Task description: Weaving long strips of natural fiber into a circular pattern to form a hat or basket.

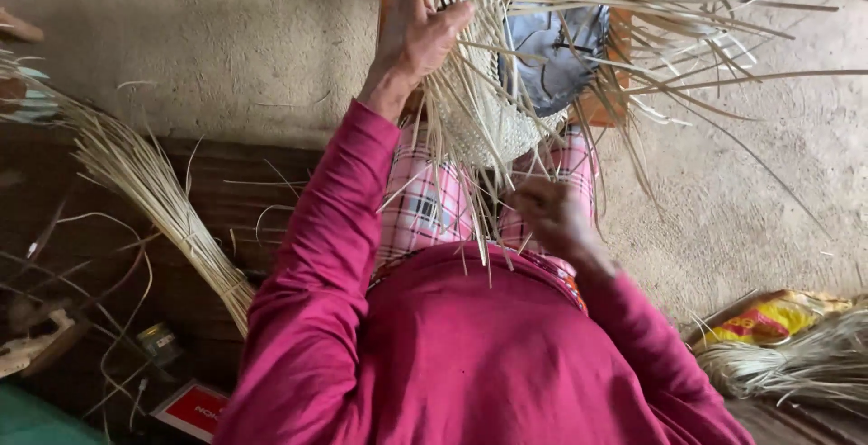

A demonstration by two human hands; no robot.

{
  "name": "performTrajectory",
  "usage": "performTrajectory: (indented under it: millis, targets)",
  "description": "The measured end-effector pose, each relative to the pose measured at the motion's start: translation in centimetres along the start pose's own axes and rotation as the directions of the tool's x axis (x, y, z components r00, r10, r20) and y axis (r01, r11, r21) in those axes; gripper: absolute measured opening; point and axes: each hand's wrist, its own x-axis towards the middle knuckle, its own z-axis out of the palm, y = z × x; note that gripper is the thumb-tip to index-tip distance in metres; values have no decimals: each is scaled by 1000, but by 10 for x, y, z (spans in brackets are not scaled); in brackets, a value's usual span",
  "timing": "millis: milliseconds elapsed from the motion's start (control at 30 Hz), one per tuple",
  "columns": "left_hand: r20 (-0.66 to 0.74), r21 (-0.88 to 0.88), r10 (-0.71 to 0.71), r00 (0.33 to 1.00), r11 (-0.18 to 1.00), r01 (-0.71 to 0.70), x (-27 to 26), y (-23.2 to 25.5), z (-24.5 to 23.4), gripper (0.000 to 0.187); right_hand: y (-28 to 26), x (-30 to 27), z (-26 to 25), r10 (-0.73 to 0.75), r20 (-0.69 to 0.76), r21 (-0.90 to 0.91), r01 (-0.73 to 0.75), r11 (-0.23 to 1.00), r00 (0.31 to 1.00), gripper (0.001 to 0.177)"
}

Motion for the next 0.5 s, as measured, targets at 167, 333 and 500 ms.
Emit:
performTrajectory:
  millis: [167,333,500]
  targets:
    - [249,-32,-86,965,995,97,-2,117,-35,41,-2,-22,-13,30,48,-291,-15,957,998,18]
    - [544,823,244,803,31,-567,2,10,-21,79,81,-75,-125,-68,43,380,47,924,997,27]
    - [39,13,40,998,999,-41,-25,177,-57,58,53,-60,-115,-555,151,917,-326,-231,818,27]
